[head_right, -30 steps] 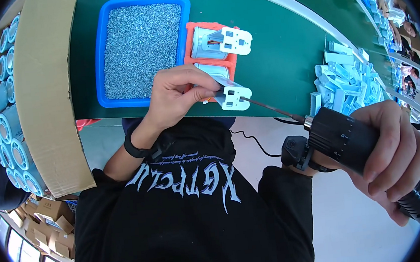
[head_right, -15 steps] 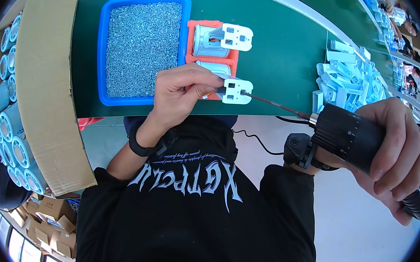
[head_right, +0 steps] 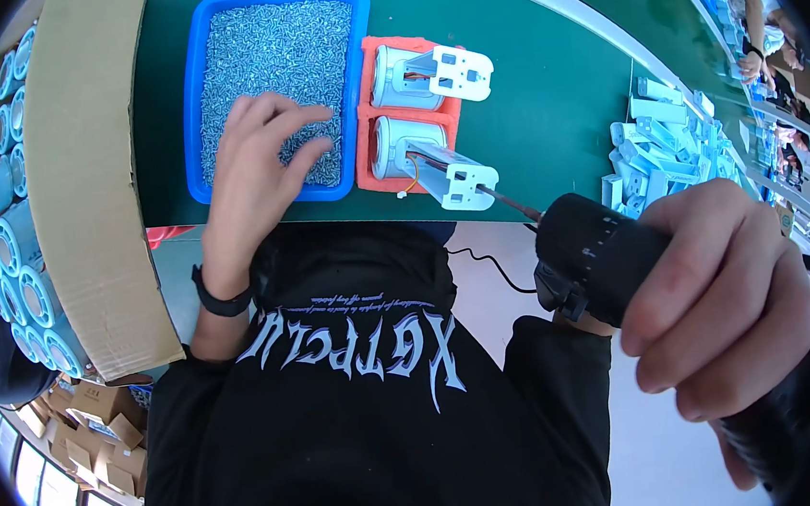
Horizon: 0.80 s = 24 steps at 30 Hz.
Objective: The person places fan motors into a red jig, fits plastic housings over them, and secures the components by hand-placing screws and driving them with a power screwdriver. After completing the assembly, the person removes the units and begins the process again.
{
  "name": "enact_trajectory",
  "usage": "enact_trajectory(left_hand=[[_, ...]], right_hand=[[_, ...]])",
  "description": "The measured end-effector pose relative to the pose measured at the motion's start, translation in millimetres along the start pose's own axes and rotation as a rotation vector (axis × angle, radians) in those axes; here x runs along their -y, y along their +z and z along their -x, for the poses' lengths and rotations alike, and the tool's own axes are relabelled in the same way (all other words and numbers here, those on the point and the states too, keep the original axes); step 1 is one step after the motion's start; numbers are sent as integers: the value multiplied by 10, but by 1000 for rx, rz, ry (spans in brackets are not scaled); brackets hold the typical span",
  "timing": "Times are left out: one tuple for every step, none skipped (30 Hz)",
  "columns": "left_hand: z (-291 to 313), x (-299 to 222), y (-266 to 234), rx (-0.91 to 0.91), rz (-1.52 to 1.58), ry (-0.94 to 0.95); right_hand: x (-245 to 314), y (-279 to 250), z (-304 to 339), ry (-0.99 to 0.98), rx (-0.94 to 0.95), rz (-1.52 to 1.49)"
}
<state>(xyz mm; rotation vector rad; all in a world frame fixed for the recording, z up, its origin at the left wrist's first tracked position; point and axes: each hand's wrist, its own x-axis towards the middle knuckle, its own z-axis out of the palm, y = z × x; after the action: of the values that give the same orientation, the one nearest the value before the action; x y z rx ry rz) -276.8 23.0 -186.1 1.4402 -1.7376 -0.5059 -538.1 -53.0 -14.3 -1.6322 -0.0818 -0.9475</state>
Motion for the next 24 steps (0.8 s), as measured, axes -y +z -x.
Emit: enact_trajectory(left_hand=[[41,20,-15,97,-47,-46],[79,33,-20,195,-94,-92],[96,40,-15,293,-139,-137],[98,48,-14,295,-138,-140],[95,56,-11,308,-126,-135],[88,65,-5,322,-114,-130],[79,72,5,336,-101,-124],[71,84,10,337,-99,-125],[65,103,11,305,-73,-114],[59,128,7,273,-50,-104],[52,142,6,240,-26,-93],[45,147,10,242,-26,-93],[39,146,13,225,34,-135],[33,142,17,208,95,-178],[28,136,18,190,155,-221],[16,124,21,191,156,-221],[-3,106,18,190,150,-223],[-19,89,14,189,143,-226],[-28,81,12,188,137,-228],[-27,85,16,190,138,-227],[-25,99,23,188,131,-231],[-22,122,23,185,122,-237],[-18,144,21,182,112,-242],[-14,166,17,182,110,-242]], right_hand=[[-24,-8,-19,28,47,-8],[-72,14,-48,45,56,-30],[-118,39,-76,63,64,-52],[-142,54,-81,72,66,-64],[-165,67,-90,82,69,-76],[-180,77,-76,41,66,-61],[-187,83,-58,-1,62,-45],[-186,94,-53,-20,59,-36],[-184,107,-45,-40,57,-28],[-179,137,-43,-36,33,-22],[-173,163,-40,-33,9,-16],[-177,155,-40,-31,-4,-13],[-181,150,-40,-30,-17,-10],[-203,96,-53,-48,63,-30],[-229,38,-68,-66,143,-50],[-246,9,-72,-74,183,-58],[-265,-20,-74,-82,222,-67],[-279,-36,-74,-100,239,-76],[-286,-47,-74,-117,255,-84],[-280,-49,-69,-125,263,-87],[-271,-54,-61,-134,270,-91],[-254,-63,-47,-125,271,-79],[-234,-69,-32,-116,272,-68],[-222,-52,-32,-112,271,-63]])
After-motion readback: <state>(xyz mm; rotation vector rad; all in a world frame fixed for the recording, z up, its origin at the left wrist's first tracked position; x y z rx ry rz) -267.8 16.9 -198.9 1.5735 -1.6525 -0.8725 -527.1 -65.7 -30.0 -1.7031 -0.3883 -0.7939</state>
